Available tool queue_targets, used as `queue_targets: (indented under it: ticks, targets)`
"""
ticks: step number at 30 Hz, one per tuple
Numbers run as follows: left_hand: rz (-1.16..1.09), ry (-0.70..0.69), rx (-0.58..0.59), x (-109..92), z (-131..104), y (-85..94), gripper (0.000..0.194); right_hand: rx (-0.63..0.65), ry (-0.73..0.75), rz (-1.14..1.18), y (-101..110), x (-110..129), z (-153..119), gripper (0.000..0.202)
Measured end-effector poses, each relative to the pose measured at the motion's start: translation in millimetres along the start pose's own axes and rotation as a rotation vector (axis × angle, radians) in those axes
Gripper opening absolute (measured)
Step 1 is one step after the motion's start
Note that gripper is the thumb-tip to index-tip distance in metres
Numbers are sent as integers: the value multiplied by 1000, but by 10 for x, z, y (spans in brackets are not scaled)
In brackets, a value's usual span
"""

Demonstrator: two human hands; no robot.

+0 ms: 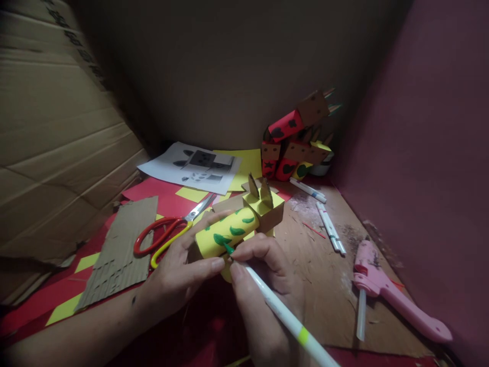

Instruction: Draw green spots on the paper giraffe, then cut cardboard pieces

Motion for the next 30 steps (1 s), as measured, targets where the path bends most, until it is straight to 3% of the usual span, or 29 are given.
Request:
queue_targets:
  ticks: [10, 21, 30]
  targets:
    - [-264, 19, 35, -22, 51, -23, 57, 22, 42, 82, 47, 12, 23, 19]
    - [-304, 27, 93, -32, 54, -42, 76, 9, 69, -76, -9, 55, 53, 12]
    - [-331, 75, 114, -72, 111, -43, 68, 6, -5, 103, 12, 40, 38, 12]
Point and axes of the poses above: each hand's wrist, its own z-axis towards the middle knuckle, its own y-axis out of the back of the hand, x = y × z, the point moved 1 cm from there along z, towards the middle knuckle, and after that the axes turned 12 degrees about y, right-handed, at the moved point
